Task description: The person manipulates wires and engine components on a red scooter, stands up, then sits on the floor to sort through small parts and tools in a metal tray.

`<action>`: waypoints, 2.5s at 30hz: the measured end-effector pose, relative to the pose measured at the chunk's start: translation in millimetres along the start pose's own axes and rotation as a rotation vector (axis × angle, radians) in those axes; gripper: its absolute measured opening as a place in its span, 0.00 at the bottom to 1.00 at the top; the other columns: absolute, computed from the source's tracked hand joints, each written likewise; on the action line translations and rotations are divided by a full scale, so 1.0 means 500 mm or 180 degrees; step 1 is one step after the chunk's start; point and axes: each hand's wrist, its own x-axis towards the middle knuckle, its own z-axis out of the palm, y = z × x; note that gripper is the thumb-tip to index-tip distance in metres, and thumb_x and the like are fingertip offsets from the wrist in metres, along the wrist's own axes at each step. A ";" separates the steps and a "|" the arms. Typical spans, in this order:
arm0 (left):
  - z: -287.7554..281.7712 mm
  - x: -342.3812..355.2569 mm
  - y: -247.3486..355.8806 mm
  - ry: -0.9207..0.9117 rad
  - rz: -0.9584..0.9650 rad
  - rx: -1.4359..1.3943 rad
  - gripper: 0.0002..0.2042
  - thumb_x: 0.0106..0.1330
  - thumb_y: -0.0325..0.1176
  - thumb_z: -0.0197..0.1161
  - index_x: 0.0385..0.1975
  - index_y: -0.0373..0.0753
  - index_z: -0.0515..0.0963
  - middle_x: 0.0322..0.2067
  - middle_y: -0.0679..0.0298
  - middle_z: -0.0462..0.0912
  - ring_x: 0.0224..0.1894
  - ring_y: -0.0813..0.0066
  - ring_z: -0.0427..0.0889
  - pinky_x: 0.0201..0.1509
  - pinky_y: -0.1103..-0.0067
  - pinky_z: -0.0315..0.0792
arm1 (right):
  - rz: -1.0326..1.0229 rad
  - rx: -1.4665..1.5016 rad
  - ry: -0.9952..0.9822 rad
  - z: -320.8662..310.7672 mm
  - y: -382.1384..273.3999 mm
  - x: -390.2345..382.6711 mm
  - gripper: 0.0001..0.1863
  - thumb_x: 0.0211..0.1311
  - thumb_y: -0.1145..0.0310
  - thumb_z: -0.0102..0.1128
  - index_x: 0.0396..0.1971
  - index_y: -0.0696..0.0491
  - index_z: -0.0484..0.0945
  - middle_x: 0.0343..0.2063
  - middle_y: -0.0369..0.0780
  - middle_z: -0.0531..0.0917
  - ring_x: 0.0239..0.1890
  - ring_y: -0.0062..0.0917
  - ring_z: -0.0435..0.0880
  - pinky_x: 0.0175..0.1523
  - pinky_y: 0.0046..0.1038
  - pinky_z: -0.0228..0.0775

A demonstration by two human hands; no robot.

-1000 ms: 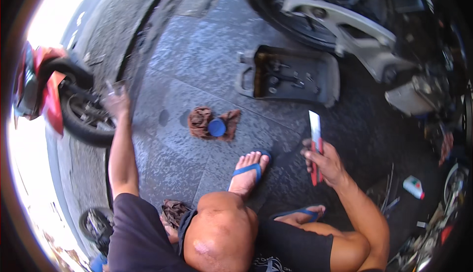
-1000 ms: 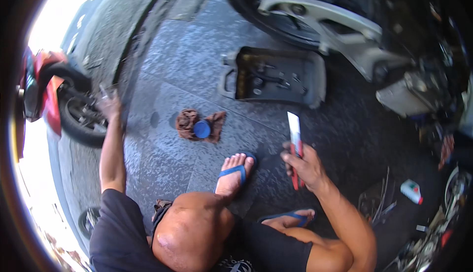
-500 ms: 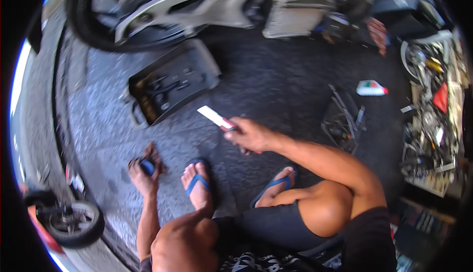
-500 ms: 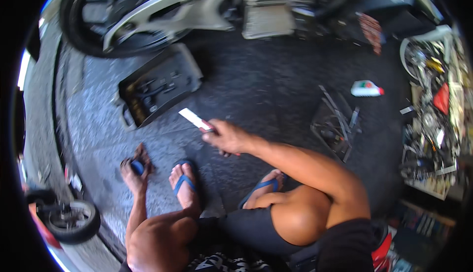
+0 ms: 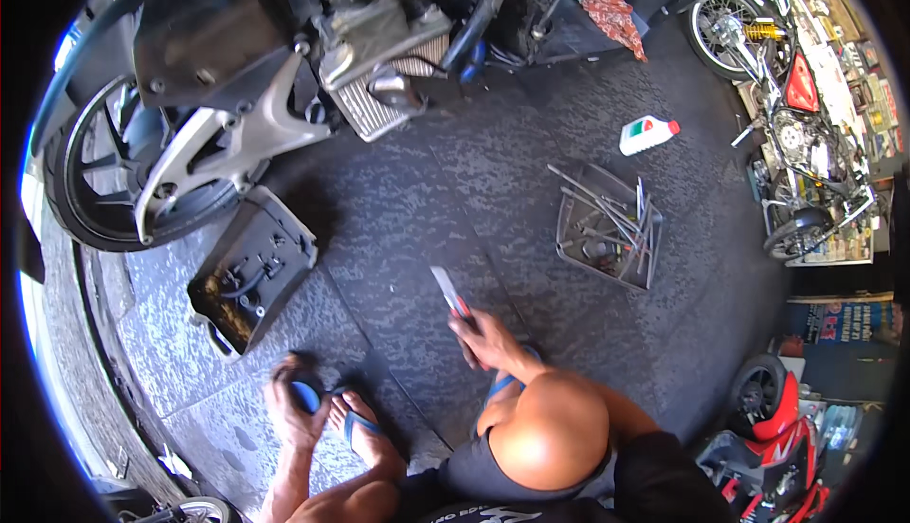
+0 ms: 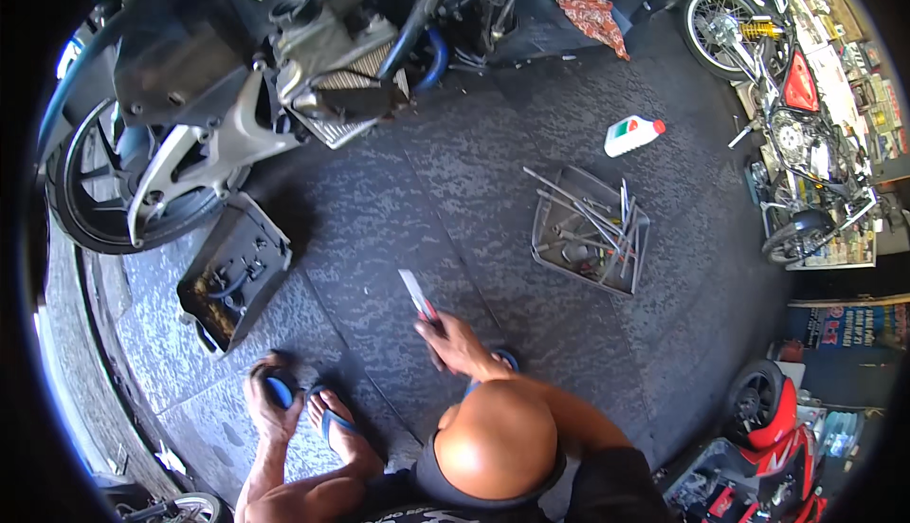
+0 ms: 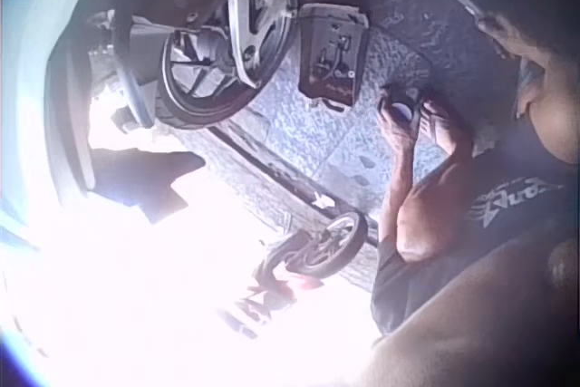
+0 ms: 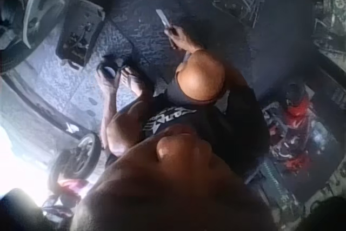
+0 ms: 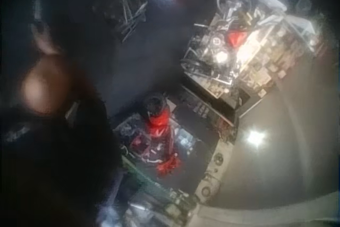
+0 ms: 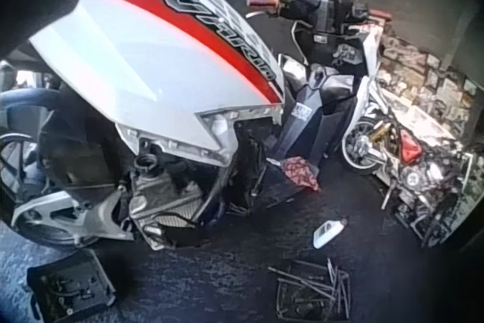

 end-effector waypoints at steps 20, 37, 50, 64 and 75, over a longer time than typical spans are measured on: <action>0.217 0.166 0.255 -0.0790 0.0451 0.0280 0.39 0.45 0.48 0.81 0.53 0.30 0.71 0.50 0.45 0.73 0.55 0.46 0.73 0.60 0.60 0.70 | -0.0140 0.0995 0.0003 -0.008 0.059 0.024 0.26 0.63 0.55 0.71 0.50 0.55 0.71 0.23 0.32 0.78 0.17 0.15 0.78 0.22 0.21 0.73; 0.244 0.151 0.091 -0.1093 0.0717 0.1159 0.26 0.59 0.48 0.69 0.55 0.44 0.76 0.51 0.48 0.75 0.52 0.45 0.74 0.57 0.59 0.72 | -0.1539 -0.1040 0.1180 -0.068 -0.013 0.218 0.20 0.64 0.63 0.68 0.50 0.57 0.74 0.22 0.36 0.79 0.17 0.21 0.79 0.22 0.26 0.72; 0.081 0.241 0.214 -0.0970 0.2196 0.0726 0.13 0.57 0.40 0.68 0.27 0.39 0.73 0.25 0.57 0.75 0.25 0.51 0.74 0.29 0.58 0.69 | -0.0431 0.0938 0.0935 -0.141 -0.184 -0.025 0.15 0.77 0.60 0.53 0.54 0.53 0.70 0.19 0.33 0.73 0.14 0.17 0.72 0.18 0.24 0.66; -0.326 0.142 1.096 -0.3386 0.0260 -0.1440 0.13 0.69 0.38 0.60 0.37 0.33 0.81 0.33 0.60 0.83 0.38 0.68 0.85 0.42 0.71 0.81 | -0.0773 0.1681 0.2398 -0.318 -0.632 -0.889 0.13 0.74 0.61 0.57 0.47 0.54 0.74 0.17 0.33 0.75 0.11 0.19 0.74 0.14 0.28 0.63; 0.038 0.094 1.622 -0.2498 0.4861 0.0374 0.17 0.70 0.42 0.56 0.40 0.33 0.82 0.43 0.56 0.86 0.50 0.64 0.84 0.50 0.71 0.78 | 0.0433 0.2231 0.3394 -0.685 -0.423 -1.330 0.28 0.69 0.39 0.54 0.39 0.54 0.79 0.19 0.40 0.83 0.16 0.26 0.81 0.20 0.32 0.71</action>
